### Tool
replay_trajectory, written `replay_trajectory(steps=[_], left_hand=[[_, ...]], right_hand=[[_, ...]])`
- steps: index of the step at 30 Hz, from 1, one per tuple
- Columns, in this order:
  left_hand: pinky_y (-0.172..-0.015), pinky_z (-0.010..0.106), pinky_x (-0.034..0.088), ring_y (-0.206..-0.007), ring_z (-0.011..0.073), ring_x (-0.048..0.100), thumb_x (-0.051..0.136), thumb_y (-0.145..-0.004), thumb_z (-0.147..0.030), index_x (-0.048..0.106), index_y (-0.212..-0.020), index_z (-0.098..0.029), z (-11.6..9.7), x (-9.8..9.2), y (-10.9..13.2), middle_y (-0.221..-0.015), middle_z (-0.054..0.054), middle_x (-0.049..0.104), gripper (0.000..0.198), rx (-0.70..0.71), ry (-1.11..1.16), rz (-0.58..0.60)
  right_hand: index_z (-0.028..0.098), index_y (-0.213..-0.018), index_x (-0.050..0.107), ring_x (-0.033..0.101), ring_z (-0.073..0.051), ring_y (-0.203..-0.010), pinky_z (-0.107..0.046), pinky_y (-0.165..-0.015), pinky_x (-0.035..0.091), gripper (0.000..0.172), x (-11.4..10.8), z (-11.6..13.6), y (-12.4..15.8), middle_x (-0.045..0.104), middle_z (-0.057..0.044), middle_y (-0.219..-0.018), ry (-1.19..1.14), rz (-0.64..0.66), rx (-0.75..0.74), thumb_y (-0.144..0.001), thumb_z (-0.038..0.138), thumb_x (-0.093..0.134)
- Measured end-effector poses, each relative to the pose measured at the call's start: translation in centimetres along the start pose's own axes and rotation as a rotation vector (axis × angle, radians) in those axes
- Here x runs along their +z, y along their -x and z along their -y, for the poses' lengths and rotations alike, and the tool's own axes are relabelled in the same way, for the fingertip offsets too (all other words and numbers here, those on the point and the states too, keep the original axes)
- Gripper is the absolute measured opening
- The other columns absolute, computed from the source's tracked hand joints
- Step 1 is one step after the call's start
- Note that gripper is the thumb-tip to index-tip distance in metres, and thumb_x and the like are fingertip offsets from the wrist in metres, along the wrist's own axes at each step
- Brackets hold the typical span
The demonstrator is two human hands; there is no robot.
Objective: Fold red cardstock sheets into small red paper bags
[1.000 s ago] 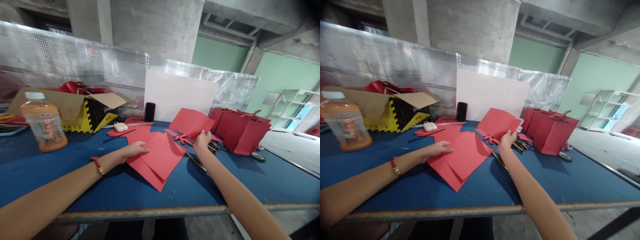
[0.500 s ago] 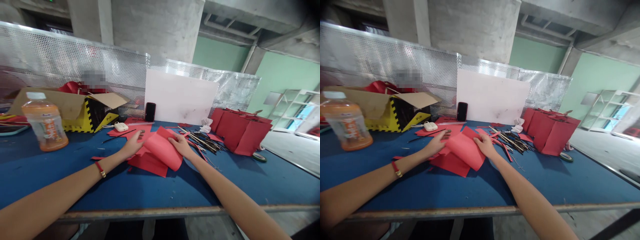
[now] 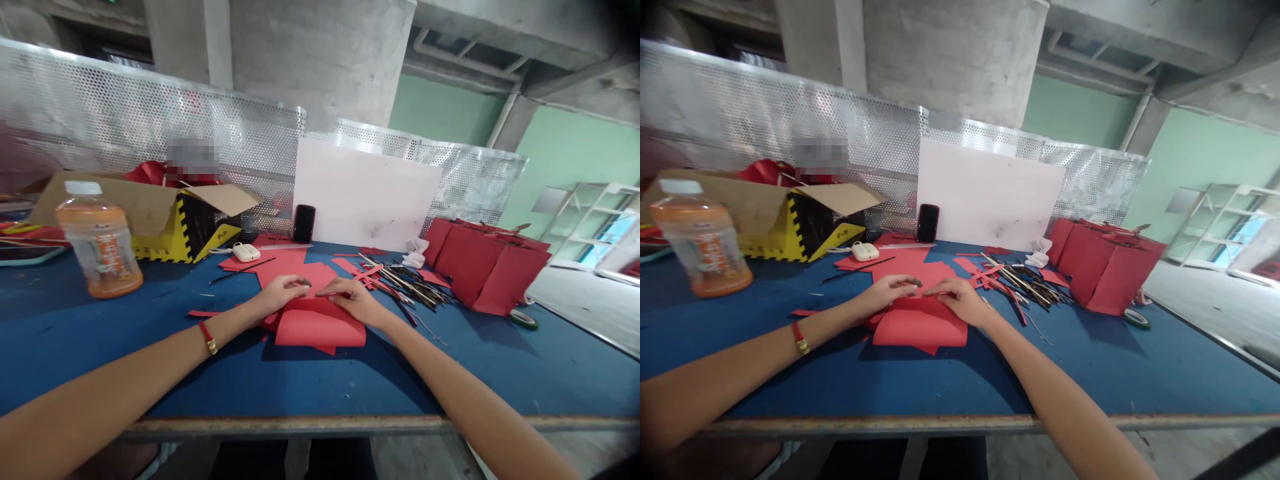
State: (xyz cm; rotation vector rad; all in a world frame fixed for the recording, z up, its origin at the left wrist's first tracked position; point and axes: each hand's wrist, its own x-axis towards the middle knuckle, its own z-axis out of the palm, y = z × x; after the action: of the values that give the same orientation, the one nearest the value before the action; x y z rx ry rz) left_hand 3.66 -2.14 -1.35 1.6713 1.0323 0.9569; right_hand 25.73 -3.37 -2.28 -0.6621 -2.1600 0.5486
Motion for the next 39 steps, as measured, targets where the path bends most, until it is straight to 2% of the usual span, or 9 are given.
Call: replay_trajectory(steps=[6, 11, 14, 16, 18, 20, 23, 31, 39], left_hand=[[-0.069, 0.03, 0.045, -0.078, 0.0236, 0.065, 0.077, -0.058, -0.041, 0.071, -0.088, -0.013, 0.8, -0.4, -0.3, -0.075, 0.005, 0.072, 0.042, -0.017, -0.052, 0.125], [-0.075, 0.031, 0.047, -0.084, 0.0244, 0.066, 0.081, -0.054, -0.037, 0.071, -0.08, -0.014, 0.5, -0.4, -0.1, -0.079, 0.005, 0.074, 0.035, -0.037, 0.035, 0.085], [-0.073, 0.03, 0.047, -0.082, 0.0232, 0.065, 0.081, -0.054, -0.035, 0.071, -0.082, -0.014, 0.2, -0.3, 0.1, -0.079, 0.005, 0.074, 0.036, -0.072, 0.067, 0.054], [-0.07, 0.029, 0.046, -0.079, 0.022, 0.065, 0.081, -0.052, -0.033, 0.07, -0.083, -0.013, 0.0, -0.2, 0.2, -0.075, 0.004, 0.073, 0.038, -0.096, 0.07, 0.018], [-0.067, 0.028, 0.044, -0.074, 0.0203, 0.063, 0.08, -0.051, -0.031, 0.07, -0.084, -0.013, -0.1, -0.2, 0.3, -0.07, 0.002, 0.071, 0.039, -0.11, 0.07, -0.015], [-0.064, 0.026, 0.043, -0.07, 0.0188, 0.062, 0.08, -0.051, -0.03, 0.069, -0.085, -0.013, -0.2, -0.2, 0.4, -0.067, 0.001, 0.069, 0.04, -0.112, 0.074, -0.019], [-0.064, 0.026, 0.043, -0.069, 0.0176, 0.062, 0.081, -0.053, -0.031, 0.069, -0.089, -0.013, -0.2, -0.2, 0.5, -0.07, 0.001, 0.07, 0.043, -0.118, 0.065, 0.03], [-0.061, 0.025, 0.043, -0.065, 0.0151, 0.06, 0.08, -0.061, -0.033, 0.07, -0.092, -0.014, 0.2, -0.2, 0.5, -0.066, -0.001, 0.066, 0.038, -0.042, -0.006, 0.183], [-0.069, 0.024, 0.046, -0.07, 0.0136, 0.063, 0.078, -0.064, -0.023, 0.07, -0.094, -0.016, 0.3, -0.1, 0.6, -0.073, -0.001, 0.07, 0.032, 0.009, 0.041, 0.325]], right_hand=[[0.022, -0.096, 0.074, 0.062, -0.017, -0.085, -0.029, -0.074, 0.047, 0.025, 0.0, 0.5, 0.0, 0.07, -0.007, -0.095, -0.038, 0.057, 0.02, -0.084, 0.013, 0.054], [0.022, -0.108, 0.069, 0.061, -0.02, -0.093, -0.032, -0.082, 0.046, 0.029, -0.2, 1.6, 0.1, 0.07, -0.006, -0.108, -0.054, 0.142, 0.194, -0.079, 0.031, 0.068], [0.021, -0.106, 0.069, 0.059, -0.021, -0.101, -0.034, -0.088, 0.043, 0.034, -0.3, 1.8, 0.1, 0.069, -0.006, -0.112, -0.122, 0.155, 0.274, -0.087, 0.046, 0.056], [0.018, -0.095, 0.07, 0.059, -0.021, -0.097, -0.032, -0.086, 0.043, 0.042, -0.3, 1.5, 0.0, 0.069, -0.006, -0.102, -0.122, 0.095, 0.318, -0.091, 0.052, 0.046], [0.016, -0.081, 0.067, 0.056, -0.017, -0.079, -0.028, -0.072, 0.041, 0.045, -0.3, 1.0, 0.0, 0.066, -0.003, -0.082, -0.097, 0.052, 0.359, -0.088, 0.056, 0.048], [0.016, -0.07, 0.062, 0.047, -0.013, -0.063, -0.026, -0.06, 0.035, 0.042, -0.3, 0.5, 0.0, 0.056, 0.001, -0.066, -0.096, 0.059, 0.385, -0.081, 0.055, 0.057], [0.015, -0.067, 0.06, 0.04, -0.01, -0.059, -0.025, -0.056, 0.03, 0.035, -0.2, 0.1, -0.1, 0.048, 0.004, -0.061, -0.124, 0.078, 0.38, -0.076, 0.049, 0.065], [0.016, -0.065, 0.059, 0.034, -0.009, -0.054, -0.025, -0.054, 0.027, 0.031, -0.1, 1.4, -0.1, 0.044, 0.006, -0.056, -0.21, 0.132, 0.377, -0.076, 0.044, 0.066], [0.016, -0.073, 0.06, 0.036, -0.009, -0.053, -0.024, -0.051, 0.025, 0.028, 0.1, 1.7, -0.1, 0.047, 0.006, -0.058, -0.235, 0.209, 0.397, -0.076, 0.043, 0.065]])
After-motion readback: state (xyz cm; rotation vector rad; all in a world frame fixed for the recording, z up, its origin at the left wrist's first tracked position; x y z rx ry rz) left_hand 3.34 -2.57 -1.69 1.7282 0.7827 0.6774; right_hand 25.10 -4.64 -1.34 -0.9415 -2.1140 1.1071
